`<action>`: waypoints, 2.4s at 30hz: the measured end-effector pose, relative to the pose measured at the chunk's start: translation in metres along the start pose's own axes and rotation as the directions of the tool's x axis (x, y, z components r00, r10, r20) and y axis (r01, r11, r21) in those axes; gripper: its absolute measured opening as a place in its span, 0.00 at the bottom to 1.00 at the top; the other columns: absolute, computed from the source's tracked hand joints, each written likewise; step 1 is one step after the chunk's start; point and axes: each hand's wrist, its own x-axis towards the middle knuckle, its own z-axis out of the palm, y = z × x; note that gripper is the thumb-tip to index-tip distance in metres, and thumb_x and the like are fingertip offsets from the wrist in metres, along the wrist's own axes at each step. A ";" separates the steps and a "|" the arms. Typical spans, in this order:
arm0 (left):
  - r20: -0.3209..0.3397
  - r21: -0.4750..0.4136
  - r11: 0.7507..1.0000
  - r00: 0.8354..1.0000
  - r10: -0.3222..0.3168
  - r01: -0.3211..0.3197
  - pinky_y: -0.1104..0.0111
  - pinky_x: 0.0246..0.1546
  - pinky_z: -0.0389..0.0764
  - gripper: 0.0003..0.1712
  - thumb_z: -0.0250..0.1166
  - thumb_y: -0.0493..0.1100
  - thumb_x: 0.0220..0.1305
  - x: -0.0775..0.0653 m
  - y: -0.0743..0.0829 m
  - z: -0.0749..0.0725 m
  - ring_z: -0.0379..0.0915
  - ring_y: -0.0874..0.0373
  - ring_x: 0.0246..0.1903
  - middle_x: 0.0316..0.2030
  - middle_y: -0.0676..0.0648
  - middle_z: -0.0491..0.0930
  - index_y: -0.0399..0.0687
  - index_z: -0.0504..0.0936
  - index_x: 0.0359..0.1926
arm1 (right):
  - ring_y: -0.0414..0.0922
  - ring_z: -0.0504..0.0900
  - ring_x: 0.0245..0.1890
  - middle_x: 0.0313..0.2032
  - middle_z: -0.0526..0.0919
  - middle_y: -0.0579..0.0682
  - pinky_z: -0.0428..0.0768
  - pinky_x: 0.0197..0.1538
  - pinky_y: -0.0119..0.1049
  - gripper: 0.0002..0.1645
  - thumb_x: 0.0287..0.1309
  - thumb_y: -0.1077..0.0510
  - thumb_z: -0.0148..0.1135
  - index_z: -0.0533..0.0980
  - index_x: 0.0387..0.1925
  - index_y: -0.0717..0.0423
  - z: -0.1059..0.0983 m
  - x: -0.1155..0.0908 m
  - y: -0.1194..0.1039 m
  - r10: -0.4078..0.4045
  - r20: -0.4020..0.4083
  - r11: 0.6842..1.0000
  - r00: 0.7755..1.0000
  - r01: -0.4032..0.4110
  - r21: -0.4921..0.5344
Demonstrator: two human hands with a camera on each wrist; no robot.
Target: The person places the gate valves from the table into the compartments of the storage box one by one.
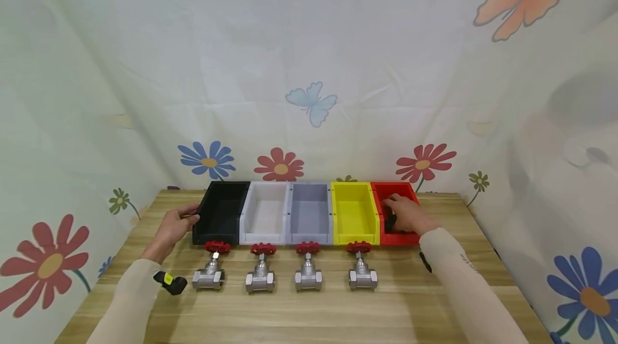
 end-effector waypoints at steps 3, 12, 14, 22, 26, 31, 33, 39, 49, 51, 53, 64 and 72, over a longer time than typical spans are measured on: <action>0.001 0.003 1.000 1.000 0.007 -0.007 0.51 0.61 0.76 0.27 0.51 0.39 0.74 0.001 0.000 0.000 0.71 0.42 0.59 0.65 0.33 0.69 0.40 0.64 0.71 | 0.61 0.71 0.60 0.65 0.69 0.61 0.74 0.60 0.64 0.47 0.43 0.59 0.79 0.70 0.66 0.52 -0.006 -0.003 -0.001 -0.005 -0.015 1.000 1.000 0.005 -0.001; 0.010 0.002 1.000 1.000 -0.004 0.004 0.53 0.58 0.77 0.28 0.51 0.40 0.74 0.002 -0.003 0.001 0.70 0.42 0.59 0.65 0.34 0.68 0.40 0.63 0.72 | 0.65 0.69 0.62 0.66 0.67 0.65 0.76 0.57 0.63 0.45 0.49 0.57 0.75 0.67 0.69 0.55 -0.022 -0.017 -0.009 0.016 -0.033 0.999 0.999 -0.017 -0.042; 0.012 -0.001 1.000 1.000 -0.008 0.008 0.54 0.57 0.78 0.28 0.51 0.39 0.74 0.001 -0.004 0.001 0.70 0.42 0.60 0.65 0.34 0.68 0.42 0.63 0.73 | 0.65 0.68 0.62 0.66 0.67 0.66 0.76 0.57 0.63 0.44 0.50 0.57 0.75 0.67 0.69 0.56 -0.026 -0.021 -0.013 0.013 -0.039 0.999 0.999 -0.015 -0.050; -0.003 -0.012 1.000 1.000 -0.008 0.008 0.52 0.59 0.77 0.28 0.50 0.39 0.74 -0.001 -0.001 0.000 0.69 0.41 0.61 0.66 0.34 0.67 0.42 0.63 0.72 | 0.67 0.68 0.62 0.65 0.68 0.67 0.75 0.57 0.65 0.44 0.51 0.55 0.74 0.67 0.68 0.56 -0.034 -0.034 -0.021 -0.002 -0.071 0.997 0.997 -0.004 -0.080; 0.005 -0.033 0.999 1.000 -0.023 0.023 0.50 0.61 0.75 0.28 0.51 0.39 0.74 0.000 0.000 0.000 0.68 0.40 0.62 0.67 0.34 0.66 0.42 0.62 0.73 | 0.66 0.68 0.63 0.65 0.68 0.66 0.75 0.58 0.65 0.44 0.51 0.53 0.74 0.67 0.68 0.55 -0.037 -0.039 -0.022 0.001 -0.086 0.996 0.996 -0.009 -0.085; 0.007 -0.048 0.999 1.000 -0.015 0.015 0.49 0.62 0.74 0.28 0.50 0.38 0.74 0.000 -0.001 0.000 0.68 0.40 0.63 0.68 0.33 0.66 0.41 0.62 0.73 | 0.66 0.68 0.63 0.65 0.68 0.65 0.76 0.57 0.64 0.44 0.51 0.51 0.74 0.67 0.69 0.55 -0.044 -0.047 -0.030 -0.025 -0.115 0.995 0.993 0.014 -0.100; 0.003 -0.050 0.999 1.000 -0.016 0.016 0.50 0.62 0.74 0.28 0.51 0.38 0.74 0.001 -0.002 0.000 0.68 0.40 0.63 0.68 0.33 0.66 0.41 0.62 0.73 | 0.65 0.69 0.62 0.65 0.69 0.64 0.77 0.57 0.63 0.44 0.52 0.51 0.74 0.67 0.69 0.55 -0.048 -0.051 -0.034 -0.041 -0.125 0.994 0.991 0.027 -0.109; 0.005 -0.049 0.998 0.999 -0.033 0.033 0.50 0.62 0.75 0.29 0.51 0.39 0.73 0.002 -0.002 0.001 0.67 0.40 0.63 0.68 0.33 0.65 0.41 0.62 0.73 | 0.65 0.70 0.62 0.65 0.69 0.64 0.77 0.57 0.62 0.44 0.51 0.51 0.74 0.67 0.68 0.55 -0.057 -0.065 -0.046 -0.082 -0.149 0.989 0.985 0.062 -0.135; 0.012 -0.049 0.997 0.998 -0.060 0.061 0.50 0.63 0.73 0.29 0.52 0.41 0.74 0.002 -0.003 -0.001 0.67 0.41 0.62 0.68 0.35 0.65 0.45 0.63 0.73 | 0.65 0.70 0.62 0.65 0.70 0.63 0.75 0.59 0.63 0.45 0.50 0.50 0.75 0.68 0.68 0.54 -0.057 -0.074 -0.055 -0.103 -0.171 0.983 0.980 0.074 -0.167; 0.012 -0.044 0.997 0.998 -0.069 0.070 0.49 0.63 0.73 0.29 0.52 0.42 0.73 0.002 -0.003 -0.002 0.67 0.41 0.62 0.68 0.36 0.65 0.46 0.63 0.73 | 0.65 0.70 0.62 0.65 0.70 0.63 0.74 0.60 0.64 0.45 0.49 0.50 0.75 0.68 0.68 0.54 -0.057 -0.074 -0.056 -0.104 -0.170 0.983 0.980 0.074 -0.170; 0.014 -0.035 0.997 0.998 -0.067 0.067 0.49 0.63 0.74 0.29 0.53 0.43 0.73 0.001 -0.003 -0.003 0.68 0.40 0.62 0.67 0.35 0.65 0.46 0.63 0.73 | 0.65 0.70 0.62 0.65 0.70 0.63 0.73 0.60 0.64 0.45 0.50 0.50 0.75 0.68 0.68 0.54 -0.057 -0.075 -0.056 -0.104 -0.167 0.983 0.980 0.076 -0.166; 0.018 -0.039 0.998 0.999 -0.048 0.048 0.47 0.62 0.74 0.29 0.53 0.43 0.74 0.001 -0.002 -0.003 0.67 0.40 0.62 0.67 0.35 0.66 0.47 0.63 0.73 | 0.65 0.71 0.61 0.65 0.70 0.62 0.75 0.59 0.63 0.43 0.52 0.50 0.74 0.68 0.68 0.54 -0.055 -0.078 -0.060 -0.110 -0.155 0.988 0.982 0.090 -0.129; 0.051 -0.089 0.994 0.997 -0.065 0.069 0.47 0.65 0.70 0.30 0.51 0.44 0.74 0.003 -0.004 -0.007 0.62 0.38 0.68 0.71 0.35 0.61 0.49 0.60 0.75 | 0.64 0.71 0.62 0.66 0.69 0.62 0.75 0.59 0.62 0.44 0.53 0.49 0.73 0.67 0.69 0.53 -0.061 -0.085 -0.071 -0.144 -0.158 0.982 0.977 0.121 -0.144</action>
